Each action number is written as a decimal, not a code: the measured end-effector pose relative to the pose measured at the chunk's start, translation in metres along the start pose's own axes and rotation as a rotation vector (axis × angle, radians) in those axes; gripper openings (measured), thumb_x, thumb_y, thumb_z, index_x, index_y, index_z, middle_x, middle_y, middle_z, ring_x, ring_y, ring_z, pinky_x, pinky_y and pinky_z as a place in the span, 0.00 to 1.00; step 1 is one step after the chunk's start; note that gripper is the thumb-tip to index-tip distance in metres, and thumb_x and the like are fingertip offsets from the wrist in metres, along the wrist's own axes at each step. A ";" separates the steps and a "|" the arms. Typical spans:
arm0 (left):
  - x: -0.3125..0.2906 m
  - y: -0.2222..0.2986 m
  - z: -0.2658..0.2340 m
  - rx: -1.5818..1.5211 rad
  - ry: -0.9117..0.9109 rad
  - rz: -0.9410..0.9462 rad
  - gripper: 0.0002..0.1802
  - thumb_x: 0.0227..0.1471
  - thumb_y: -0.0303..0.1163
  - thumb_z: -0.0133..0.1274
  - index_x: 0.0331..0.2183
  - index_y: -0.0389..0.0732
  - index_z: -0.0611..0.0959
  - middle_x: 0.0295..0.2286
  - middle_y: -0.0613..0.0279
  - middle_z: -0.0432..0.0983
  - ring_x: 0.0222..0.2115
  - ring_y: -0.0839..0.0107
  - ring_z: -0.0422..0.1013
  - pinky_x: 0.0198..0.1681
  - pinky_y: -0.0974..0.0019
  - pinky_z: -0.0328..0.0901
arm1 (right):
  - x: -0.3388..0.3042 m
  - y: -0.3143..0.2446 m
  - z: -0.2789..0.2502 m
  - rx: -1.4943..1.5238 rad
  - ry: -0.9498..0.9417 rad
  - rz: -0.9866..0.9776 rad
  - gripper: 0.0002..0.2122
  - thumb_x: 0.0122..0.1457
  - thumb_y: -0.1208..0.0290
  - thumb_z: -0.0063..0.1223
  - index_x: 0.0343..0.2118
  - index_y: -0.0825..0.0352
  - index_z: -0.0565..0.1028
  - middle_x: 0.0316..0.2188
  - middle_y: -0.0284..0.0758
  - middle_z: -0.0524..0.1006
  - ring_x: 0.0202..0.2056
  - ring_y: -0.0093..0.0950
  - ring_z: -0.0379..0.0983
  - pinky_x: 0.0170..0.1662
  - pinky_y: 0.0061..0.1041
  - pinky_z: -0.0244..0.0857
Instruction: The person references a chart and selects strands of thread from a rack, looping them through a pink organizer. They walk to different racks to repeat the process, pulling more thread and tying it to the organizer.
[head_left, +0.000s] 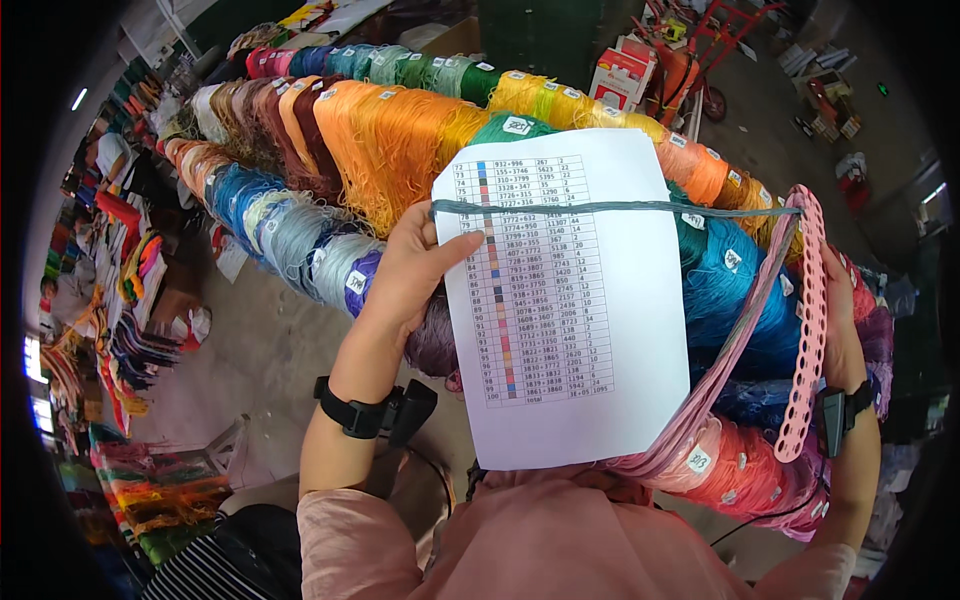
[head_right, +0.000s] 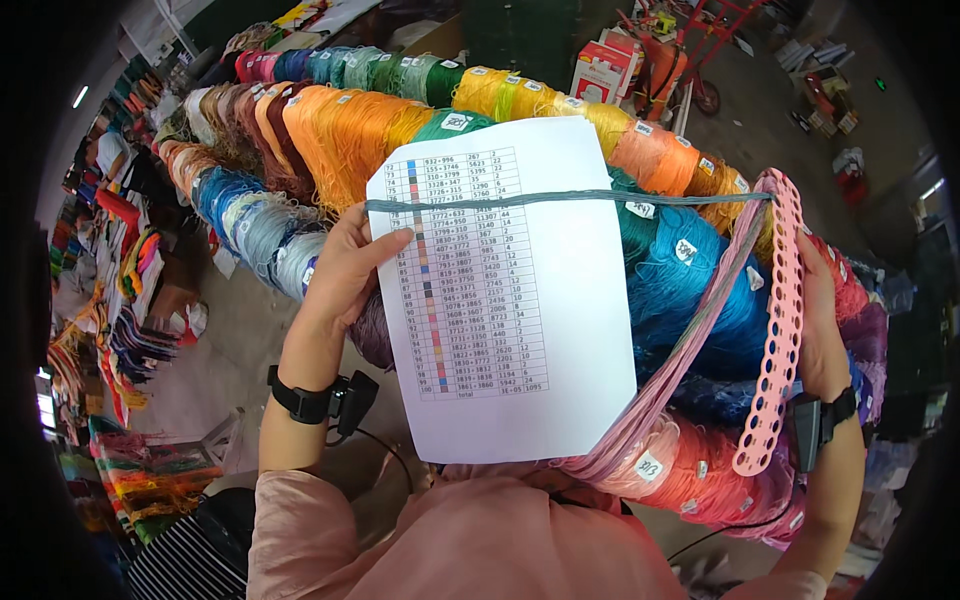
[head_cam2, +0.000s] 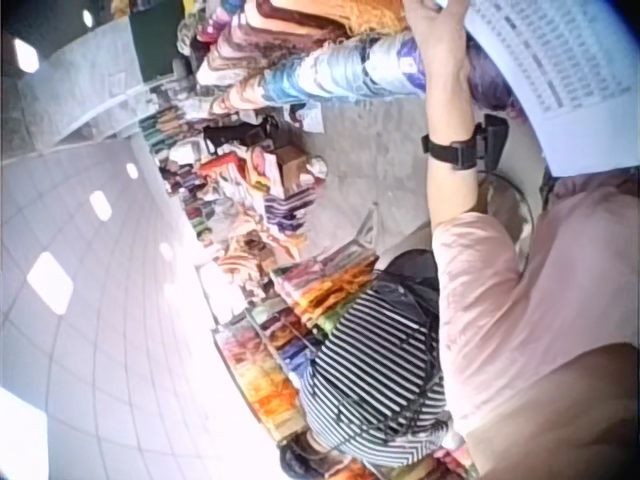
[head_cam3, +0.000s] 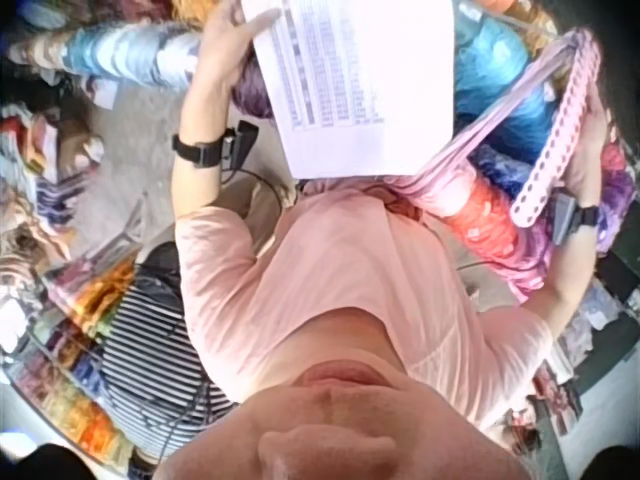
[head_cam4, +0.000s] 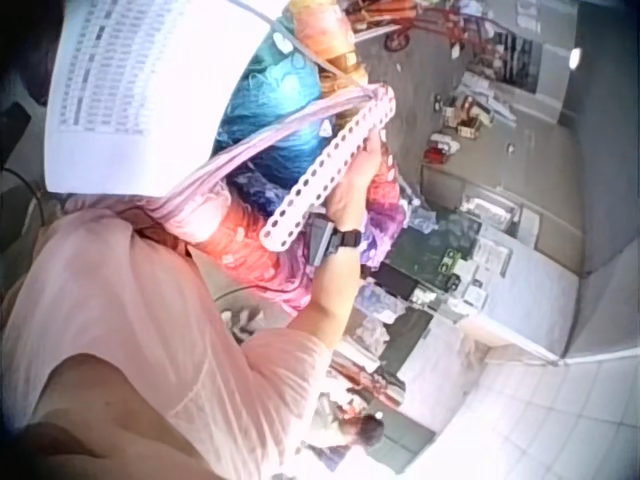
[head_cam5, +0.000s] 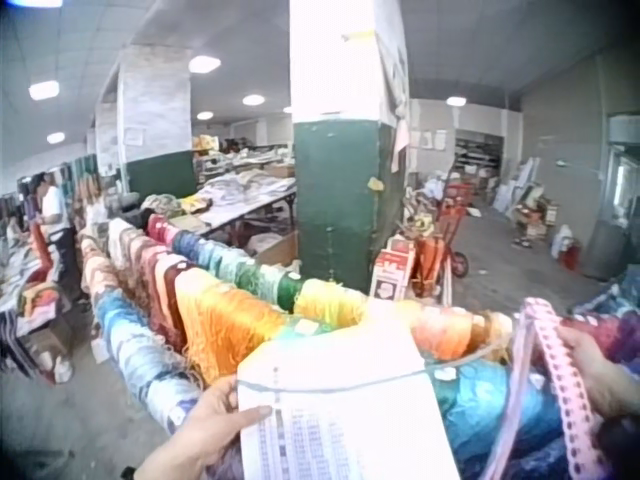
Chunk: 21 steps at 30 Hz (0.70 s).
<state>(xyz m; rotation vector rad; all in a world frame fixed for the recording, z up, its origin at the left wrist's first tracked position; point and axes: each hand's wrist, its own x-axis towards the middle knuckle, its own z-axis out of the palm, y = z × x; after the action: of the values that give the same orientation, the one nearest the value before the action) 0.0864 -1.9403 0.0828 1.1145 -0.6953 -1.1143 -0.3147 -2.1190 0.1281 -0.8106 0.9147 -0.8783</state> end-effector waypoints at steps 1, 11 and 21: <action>0.001 -0.001 0.000 0.002 -0.005 0.000 0.22 0.38 0.19 0.49 0.38 0.29 0.62 0.31 0.56 0.69 0.30 0.74 0.67 0.33 0.74 0.63 | 0.001 0.005 0.006 -0.031 0.097 -0.083 0.13 0.52 0.68 0.39 0.35 0.72 0.67 0.29 0.36 0.73 0.26 0.24 0.71 0.29 0.19 0.67; 0.004 -0.002 0.003 0.024 -0.067 0.032 0.15 0.39 0.19 0.48 0.35 0.32 0.68 0.31 0.59 0.70 0.28 0.76 0.67 0.33 0.74 0.63 | -0.006 0.003 0.013 -0.013 0.140 -0.070 0.11 0.52 0.68 0.39 0.33 0.70 0.69 0.26 0.34 0.73 0.22 0.22 0.71 0.25 0.17 0.67; 0.001 -0.003 0.001 0.093 -0.028 0.066 0.16 0.39 0.18 0.47 0.36 0.31 0.67 0.31 0.58 0.69 0.29 0.76 0.67 0.33 0.74 0.63 | -0.098 -0.063 -0.013 -0.021 0.432 -0.672 0.17 0.54 0.68 0.34 0.47 0.68 0.58 0.32 0.28 0.68 0.30 0.18 0.64 0.36 0.16 0.58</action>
<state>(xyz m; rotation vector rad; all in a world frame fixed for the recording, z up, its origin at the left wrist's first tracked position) 0.0850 -1.9414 0.0801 1.1485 -0.8076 -1.0522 -0.3764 -2.0605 0.2080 -0.9849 1.0372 -1.6793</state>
